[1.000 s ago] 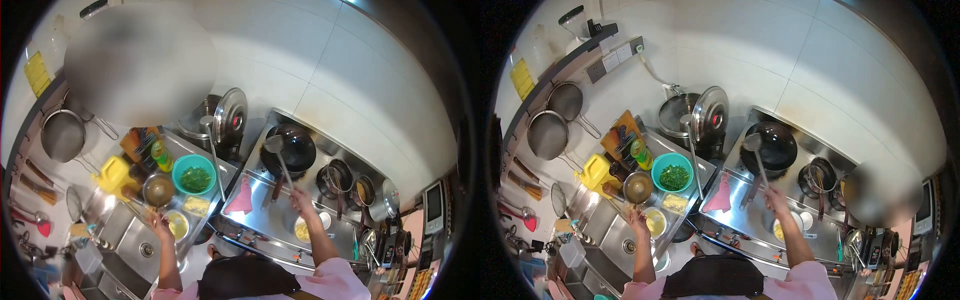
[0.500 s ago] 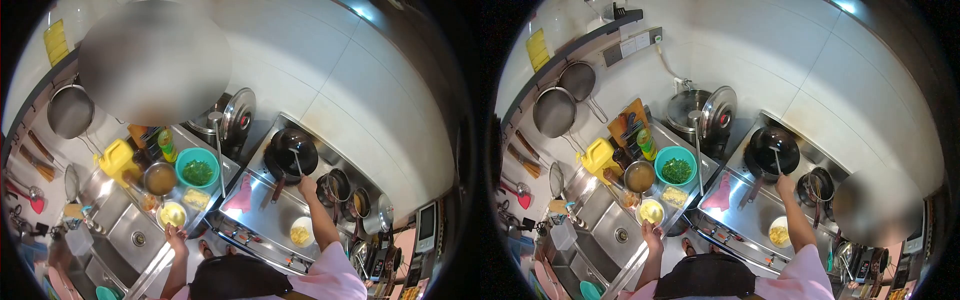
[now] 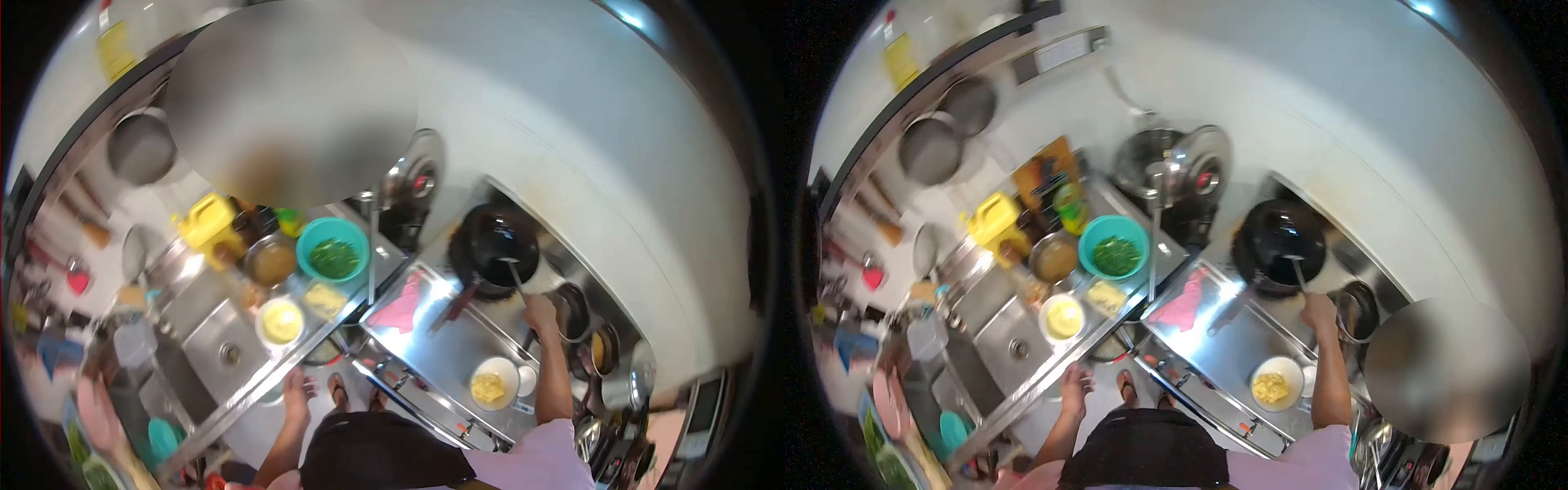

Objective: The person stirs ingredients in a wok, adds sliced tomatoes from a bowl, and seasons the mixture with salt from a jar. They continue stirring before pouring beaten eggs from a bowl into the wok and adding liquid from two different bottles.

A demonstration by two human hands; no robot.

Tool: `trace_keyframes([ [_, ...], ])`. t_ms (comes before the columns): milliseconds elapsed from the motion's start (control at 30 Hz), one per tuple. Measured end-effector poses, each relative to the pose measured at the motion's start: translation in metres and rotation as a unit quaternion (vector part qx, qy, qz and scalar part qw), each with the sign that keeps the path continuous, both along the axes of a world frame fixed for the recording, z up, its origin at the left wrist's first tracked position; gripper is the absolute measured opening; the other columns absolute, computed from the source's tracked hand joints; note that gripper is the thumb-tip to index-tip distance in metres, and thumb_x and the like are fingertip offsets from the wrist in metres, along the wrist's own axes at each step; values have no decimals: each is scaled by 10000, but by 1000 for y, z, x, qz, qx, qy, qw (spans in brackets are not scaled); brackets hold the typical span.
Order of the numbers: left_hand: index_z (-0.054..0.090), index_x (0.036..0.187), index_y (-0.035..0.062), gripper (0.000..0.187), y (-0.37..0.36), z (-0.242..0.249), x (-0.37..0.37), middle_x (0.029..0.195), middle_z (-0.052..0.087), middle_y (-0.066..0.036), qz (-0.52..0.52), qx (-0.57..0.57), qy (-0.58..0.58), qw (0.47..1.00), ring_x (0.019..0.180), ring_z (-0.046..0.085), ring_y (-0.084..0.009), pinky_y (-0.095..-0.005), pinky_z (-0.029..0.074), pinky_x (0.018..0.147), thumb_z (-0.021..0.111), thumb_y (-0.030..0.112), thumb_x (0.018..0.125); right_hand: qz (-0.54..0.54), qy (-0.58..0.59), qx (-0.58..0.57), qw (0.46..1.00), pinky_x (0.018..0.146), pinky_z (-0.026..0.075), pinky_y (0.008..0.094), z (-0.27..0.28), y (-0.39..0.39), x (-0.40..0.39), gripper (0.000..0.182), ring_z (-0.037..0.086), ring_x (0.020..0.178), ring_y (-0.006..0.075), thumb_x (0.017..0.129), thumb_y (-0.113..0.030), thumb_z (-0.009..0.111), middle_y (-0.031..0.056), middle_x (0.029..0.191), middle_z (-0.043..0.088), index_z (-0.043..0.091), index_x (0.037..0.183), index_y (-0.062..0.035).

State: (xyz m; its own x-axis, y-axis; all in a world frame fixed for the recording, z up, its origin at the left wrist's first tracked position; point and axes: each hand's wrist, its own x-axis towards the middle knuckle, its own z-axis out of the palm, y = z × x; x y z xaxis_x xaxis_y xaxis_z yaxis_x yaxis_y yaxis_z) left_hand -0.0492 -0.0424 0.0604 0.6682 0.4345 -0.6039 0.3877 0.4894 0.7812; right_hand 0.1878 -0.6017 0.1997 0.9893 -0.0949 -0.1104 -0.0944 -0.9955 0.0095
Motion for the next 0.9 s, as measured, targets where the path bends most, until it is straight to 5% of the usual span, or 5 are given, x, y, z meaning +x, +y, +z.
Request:
trace_keyframes([
  [167, 443, 1359, 34, 467, -8, -44, -42, 956, 662, -106, -110, 9, 22, 994, 746, 633, -184, -329, 538, 645, 549, 197, 935, 92, -19, 83, 992, 862, 484, 491, -108, 31, 15, 308, 607, 950, 444, 911, -157, 542, 263, 1028, 643, 579, 1167, 8],
  [200, 505, 1302, 33, 406, -5, -100, -61, 941, 662, -94, -128, 58, -32, 990, 734, 620, -168, -319, 525, 628, 548, 205, 937, 116, 16, 116, 986, 1034, 420, 445, -148, 7, 30, 501, 540, 1212, 401, 896, -243, 594, 227, 1315, 577, 539, 1309, 34],
  [567, 580, 1134, 52, 245, 87, -87, -267, 889, 698, -140, 302, -17, 88, 949, 606, 615, -183, -311, 494, 483, 549, 227, 966, 197, -364, -29, 910, 1165, 155, 554, -143, 146, 87, 664, 658, 1052, 283, 851, -582, 641, 91, 1240, 673, 657, 1220, -30],
  [600, 581, 1116, 49, 235, 102, -93, -293, 891, 698, -142, 345, -25, 84, 934, 602, 616, -186, -315, 497, 482, 538, 229, 973, 204, -276, 161, 925, 681, 538, 488, -93, 199, 59, 486, 672, 725, 382, 945, -401, 542, 220, 883, 704, 669, 1163, 16],
  [900, 561, 911, 39, 303, 248, -67, -586, 702, 636, -77, 750, 246, 85, 608, 532, 553, -128, -261, 443, 464, 463, 300, 1029, 370, -152, 182, 898, 765, 532, 456, -108, 459, -100, 349, 654, 823, 421, 899, -286, 594, 268, 910, 683, 687, 1014, 30],
])
